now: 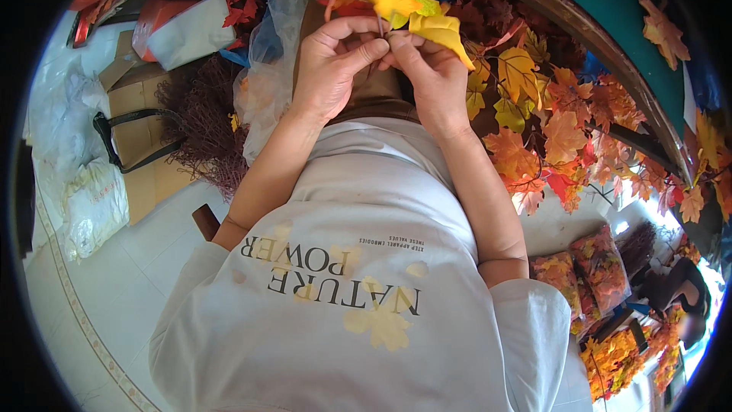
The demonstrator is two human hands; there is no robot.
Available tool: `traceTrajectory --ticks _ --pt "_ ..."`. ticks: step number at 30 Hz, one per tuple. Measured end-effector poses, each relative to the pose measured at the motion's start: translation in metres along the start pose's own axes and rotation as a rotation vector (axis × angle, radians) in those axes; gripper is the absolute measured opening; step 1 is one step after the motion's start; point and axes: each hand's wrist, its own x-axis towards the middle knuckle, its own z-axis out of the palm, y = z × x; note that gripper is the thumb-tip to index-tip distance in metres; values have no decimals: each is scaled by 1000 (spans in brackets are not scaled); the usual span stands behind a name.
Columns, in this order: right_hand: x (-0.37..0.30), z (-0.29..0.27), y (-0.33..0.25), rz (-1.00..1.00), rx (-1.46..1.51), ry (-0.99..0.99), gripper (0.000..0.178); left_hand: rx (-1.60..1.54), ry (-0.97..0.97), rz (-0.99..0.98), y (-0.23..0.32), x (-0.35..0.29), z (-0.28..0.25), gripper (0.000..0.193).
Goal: Assemble artificial maple leaves onto a wire stem to create a decorative branch.
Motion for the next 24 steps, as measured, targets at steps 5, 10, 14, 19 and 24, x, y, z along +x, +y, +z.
traceTrajectory --ticks 5,10,14,19,24 --pt "12 -1 4 64 216 170 13 151 23 -32 12 -6 -7 29" --pt "21 10 -1 79 156 214 12 418 -212 -253 16 -17 -19 26" --pt "32 17 3 67 96 162 13 600 -3 -103 22 -24 -7 23" --pt "47 21 11 -13 -138 153 14 1183 111 359 26 -14 -28 11" --pt "67 29 26 -116 -537 -140 23 722 43 -157 17 -14 -50 12"
